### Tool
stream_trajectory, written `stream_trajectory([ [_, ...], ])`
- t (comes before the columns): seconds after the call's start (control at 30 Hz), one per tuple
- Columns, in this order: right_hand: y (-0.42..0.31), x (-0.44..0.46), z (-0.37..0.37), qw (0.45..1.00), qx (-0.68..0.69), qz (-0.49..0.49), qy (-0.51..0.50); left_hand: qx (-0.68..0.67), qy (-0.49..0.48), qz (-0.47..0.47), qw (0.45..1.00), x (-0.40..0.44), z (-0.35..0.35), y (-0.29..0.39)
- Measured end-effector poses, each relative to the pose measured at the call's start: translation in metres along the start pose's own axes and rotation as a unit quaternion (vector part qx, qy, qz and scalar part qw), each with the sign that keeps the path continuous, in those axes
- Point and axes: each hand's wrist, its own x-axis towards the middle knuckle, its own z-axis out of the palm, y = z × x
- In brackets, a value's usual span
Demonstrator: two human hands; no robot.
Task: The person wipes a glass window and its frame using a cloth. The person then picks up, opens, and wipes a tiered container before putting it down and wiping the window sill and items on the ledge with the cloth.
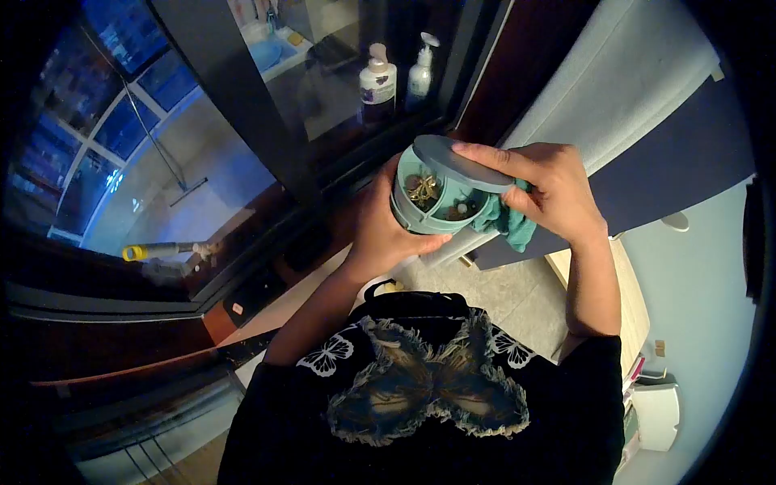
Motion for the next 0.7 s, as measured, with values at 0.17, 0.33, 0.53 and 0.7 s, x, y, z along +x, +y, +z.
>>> stream_trajectory([
  [0.17,-0.001,0.000,-0.006,0.999,-0.039,-0.002,-0.010,-0.084,-0.004,-0.039,0.996,-0.004,0.000,0.006],
  [0.33,-0.001,-0.002,-0.006,0.999,-0.050,-0.012,0.004,-0.042,0.005,-0.025,0.999,-0.004,-0.001,0.010],
  [0.53,-0.002,-0.001,-0.001,0.993,-0.118,-0.021,0.016,0.028,0.042,0.024,0.998,-0.003,0.003,0.007],
  [0.7,0.011,-0.004,0.015,0.992,0.106,0.002,0.064,0.046,0.047,0.008,0.998,-0.009,0.002,0.002],
])
